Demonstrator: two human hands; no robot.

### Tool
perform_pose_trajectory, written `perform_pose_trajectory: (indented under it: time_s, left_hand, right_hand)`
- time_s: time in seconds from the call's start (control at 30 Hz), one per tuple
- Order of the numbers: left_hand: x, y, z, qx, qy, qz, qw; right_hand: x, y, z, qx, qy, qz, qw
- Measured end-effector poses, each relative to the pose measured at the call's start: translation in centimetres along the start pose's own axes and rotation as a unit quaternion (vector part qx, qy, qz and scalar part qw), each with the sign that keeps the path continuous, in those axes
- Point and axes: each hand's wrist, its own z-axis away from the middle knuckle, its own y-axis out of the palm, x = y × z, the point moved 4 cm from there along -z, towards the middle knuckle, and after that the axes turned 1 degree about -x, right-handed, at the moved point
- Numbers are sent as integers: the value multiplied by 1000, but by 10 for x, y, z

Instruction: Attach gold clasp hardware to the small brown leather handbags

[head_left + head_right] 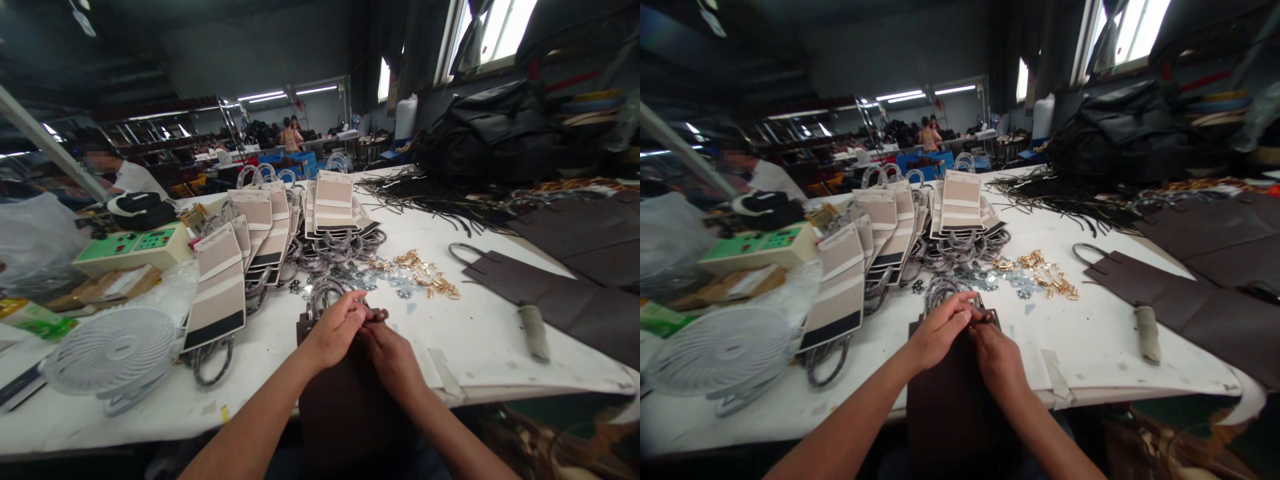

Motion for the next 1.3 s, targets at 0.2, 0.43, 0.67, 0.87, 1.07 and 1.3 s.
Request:
perform_pose_trajectory:
  time_s: [0.2,0.43,0.67,0.87,1.07,1.3]
  left_hand:
    - [21,-3,11,-61,27,-296,953]
    - [26,3,10,-20,25,-406,913]
    - [24,0,0,-19,2,-392,920]
    - [17,0,-6,-21,-9,-393,919]
    - [14,0,-10,-14,-19,-376,926]
    - [13,3,-13,12,-49,-371,927]
  right_hand:
    - [-15,-10,-16,-20,165,-113,980]
    - [-14,-27,-23,-5,100,-20,995]
    - [-6,-28,-21,10,34,55,998]
    - [-4,-23,-17,-14,-11,104,994]
    - [-13,-16,-12,-32,-36,136,990]
    - [-19,-10,-10,-28,-35,130,991]
